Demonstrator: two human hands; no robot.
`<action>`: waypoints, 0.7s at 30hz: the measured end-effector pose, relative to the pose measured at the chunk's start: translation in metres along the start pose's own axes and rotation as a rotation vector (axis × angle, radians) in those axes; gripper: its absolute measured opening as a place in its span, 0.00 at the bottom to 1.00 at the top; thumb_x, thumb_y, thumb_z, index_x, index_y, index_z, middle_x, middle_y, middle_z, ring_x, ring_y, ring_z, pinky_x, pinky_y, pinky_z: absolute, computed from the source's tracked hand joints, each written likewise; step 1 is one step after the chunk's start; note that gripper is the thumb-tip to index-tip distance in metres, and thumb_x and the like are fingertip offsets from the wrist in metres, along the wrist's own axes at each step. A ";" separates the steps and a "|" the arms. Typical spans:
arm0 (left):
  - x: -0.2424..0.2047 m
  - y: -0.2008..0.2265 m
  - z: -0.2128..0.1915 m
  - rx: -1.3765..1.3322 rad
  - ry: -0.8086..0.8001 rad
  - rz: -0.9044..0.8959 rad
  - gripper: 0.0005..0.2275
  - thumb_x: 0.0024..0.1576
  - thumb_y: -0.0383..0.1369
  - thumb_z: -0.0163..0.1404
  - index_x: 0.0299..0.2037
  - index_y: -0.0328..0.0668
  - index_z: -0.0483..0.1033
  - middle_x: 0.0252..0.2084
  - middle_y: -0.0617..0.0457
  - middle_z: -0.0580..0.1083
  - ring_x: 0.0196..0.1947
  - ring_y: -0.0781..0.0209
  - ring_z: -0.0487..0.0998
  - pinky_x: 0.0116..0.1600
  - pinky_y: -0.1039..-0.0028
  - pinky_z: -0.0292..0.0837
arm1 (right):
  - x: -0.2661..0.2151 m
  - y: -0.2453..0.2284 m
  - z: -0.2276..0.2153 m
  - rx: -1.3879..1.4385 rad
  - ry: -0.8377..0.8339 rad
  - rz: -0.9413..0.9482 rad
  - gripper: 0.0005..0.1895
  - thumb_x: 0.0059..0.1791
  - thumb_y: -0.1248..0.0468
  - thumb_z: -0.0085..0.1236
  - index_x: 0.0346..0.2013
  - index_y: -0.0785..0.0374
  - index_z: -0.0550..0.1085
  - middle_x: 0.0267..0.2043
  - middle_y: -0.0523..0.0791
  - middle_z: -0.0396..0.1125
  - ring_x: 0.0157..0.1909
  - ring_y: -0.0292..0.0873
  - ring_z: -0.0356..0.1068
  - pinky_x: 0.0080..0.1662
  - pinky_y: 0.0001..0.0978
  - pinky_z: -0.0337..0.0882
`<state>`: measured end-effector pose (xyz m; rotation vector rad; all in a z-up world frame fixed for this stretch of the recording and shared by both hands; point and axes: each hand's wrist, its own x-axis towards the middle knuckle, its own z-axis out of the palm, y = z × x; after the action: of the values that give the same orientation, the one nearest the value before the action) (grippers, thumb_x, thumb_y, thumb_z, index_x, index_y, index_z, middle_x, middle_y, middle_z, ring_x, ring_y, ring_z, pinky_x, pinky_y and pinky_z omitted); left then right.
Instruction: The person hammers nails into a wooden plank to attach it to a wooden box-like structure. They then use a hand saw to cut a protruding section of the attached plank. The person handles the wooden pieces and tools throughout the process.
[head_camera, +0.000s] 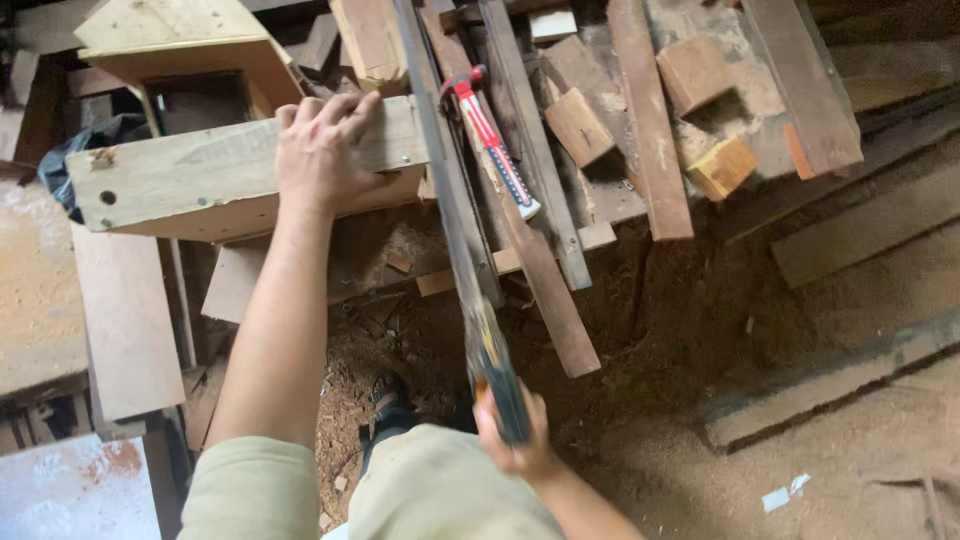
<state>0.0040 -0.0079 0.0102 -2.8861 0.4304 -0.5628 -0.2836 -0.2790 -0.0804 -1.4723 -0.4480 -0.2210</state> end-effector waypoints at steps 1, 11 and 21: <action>0.000 0.000 -0.002 -0.015 0.002 -0.002 0.47 0.33 0.57 0.69 0.68 0.56 0.70 0.58 0.56 0.74 0.49 0.56 0.74 0.57 0.65 0.65 | -0.008 -0.003 -0.002 0.035 -0.013 0.034 0.08 0.51 0.71 0.52 0.45 0.70 0.69 0.27 0.45 0.70 0.25 0.36 0.74 0.28 0.28 0.74; -0.004 0.000 0.003 0.158 0.037 0.024 0.42 0.42 0.47 0.67 0.72 0.63 0.68 0.61 0.60 0.73 0.52 0.63 0.74 0.61 0.70 0.63 | 0.046 0.010 0.000 0.078 0.022 0.148 0.07 0.50 0.73 0.54 0.42 0.69 0.69 0.24 0.41 0.67 0.22 0.32 0.67 0.26 0.25 0.68; -0.003 0.003 -0.006 -0.029 -0.011 0.001 0.48 0.36 0.62 0.67 0.70 0.57 0.68 0.59 0.56 0.73 0.53 0.55 0.73 0.62 0.64 0.62 | 0.036 -0.028 0.012 -0.050 0.025 0.033 0.08 0.50 0.73 0.54 0.44 0.69 0.69 0.24 0.39 0.66 0.23 0.32 0.69 0.31 0.26 0.71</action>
<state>-0.0016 -0.0107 0.0137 -2.9148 0.4422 -0.5448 -0.2644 -0.2651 -0.0395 -1.5234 -0.4007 -0.2255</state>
